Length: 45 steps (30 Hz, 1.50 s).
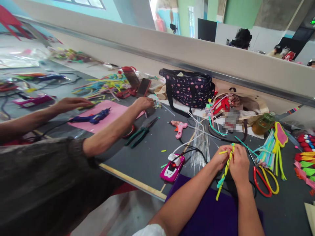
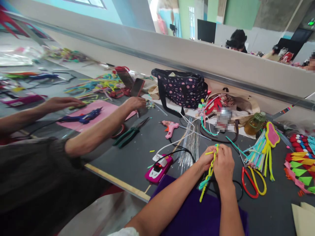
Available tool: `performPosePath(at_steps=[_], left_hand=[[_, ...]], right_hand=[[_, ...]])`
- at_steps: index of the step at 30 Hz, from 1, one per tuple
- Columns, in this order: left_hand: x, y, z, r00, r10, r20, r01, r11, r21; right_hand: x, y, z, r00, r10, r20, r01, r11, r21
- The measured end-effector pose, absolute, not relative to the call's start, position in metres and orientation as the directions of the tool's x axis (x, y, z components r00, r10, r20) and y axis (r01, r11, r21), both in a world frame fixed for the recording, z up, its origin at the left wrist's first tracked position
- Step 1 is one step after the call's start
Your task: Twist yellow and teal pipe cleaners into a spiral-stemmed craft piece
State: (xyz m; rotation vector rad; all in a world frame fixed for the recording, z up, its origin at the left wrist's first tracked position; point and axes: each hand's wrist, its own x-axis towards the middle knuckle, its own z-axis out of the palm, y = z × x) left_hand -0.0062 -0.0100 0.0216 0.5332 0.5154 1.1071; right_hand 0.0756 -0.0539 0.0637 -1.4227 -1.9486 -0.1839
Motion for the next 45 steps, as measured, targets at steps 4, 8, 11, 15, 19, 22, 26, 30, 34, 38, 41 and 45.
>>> performPosePath(at_steps=[4, 8, 11, 15, 19, 22, 26, 30, 34, 38, 41, 45], left_hand=[[-0.010, -0.010, 0.025, 0.373, 0.914, -0.159, -0.661, 0.382, 0.646], [-0.009, -0.009, 0.024, 0.357, 0.916, -0.184, -0.657, 0.387, 0.647], [-0.009, -0.009, 0.024, 0.307, 0.934, -0.181, -0.656, 0.345, 0.672], [-0.009, -0.008, 0.023, 0.265, 0.953, -0.147, -0.658, 0.290, 0.694], [-0.012, -0.008, 0.023, 0.300, 0.938, -0.173, -0.622, 0.330, 0.710], [-0.013, -0.007, 0.023, 0.350, 0.915, -0.198, -0.601, 0.382, 0.702], [-0.013, -0.006, 0.022, 0.358, 0.914, -0.191, -0.614, 0.385, 0.689], [-0.014, -0.007, 0.023, 0.329, 0.929, -0.171, -0.632, 0.351, 0.691], [-0.017, -0.009, 0.031, 0.267, 0.947, -0.177, -0.595, 0.306, 0.743], [-0.020, -0.011, 0.038, 0.261, 0.948, -0.184, -0.605, 0.309, 0.734], [-0.021, -0.012, 0.042, 0.283, 0.943, -0.176, -0.633, 0.321, 0.704], [-0.021, -0.012, 0.042, 0.338, 0.927, -0.165, -0.633, 0.353, 0.689]], right_hand=[[0.078, -0.054, 0.065, -0.127, 0.773, 0.622, 0.814, 0.440, -0.380], [0.077, -0.054, 0.066, -0.053, 0.776, 0.628, 0.755, 0.442, -0.483], [0.076, -0.054, 0.065, -0.009, 0.798, 0.602, 0.747, 0.406, -0.526], [0.074, -0.054, 0.064, 0.018, 0.817, 0.576, 0.742, 0.375, -0.555], [0.072, -0.056, 0.066, 0.115, 0.803, 0.585, 0.722, 0.338, -0.604], [0.072, -0.057, 0.070, 0.223, 0.771, 0.596, 0.681, 0.314, -0.661], [0.072, -0.058, 0.075, 0.292, 0.779, 0.555, 0.572, 0.323, -0.754], [0.074, -0.058, 0.071, 0.271, 0.830, 0.487, 0.468, 0.329, -0.820], [0.075, -0.058, 0.066, 0.320, 0.838, 0.442, 0.460, 0.271, -0.846], [0.077, -0.061, 0.069, 0.314, 0.823, 0.474, 0.583, 0.226, -0.780], [0.080, -0.062, 0.072, 0.274, 0.805, 0.526, 0.666, 0.235, -0.708], [0.084, -0.059, 0.070, 0.243, 0.769, 0.592, 0.729, 0.258, -0.634]])
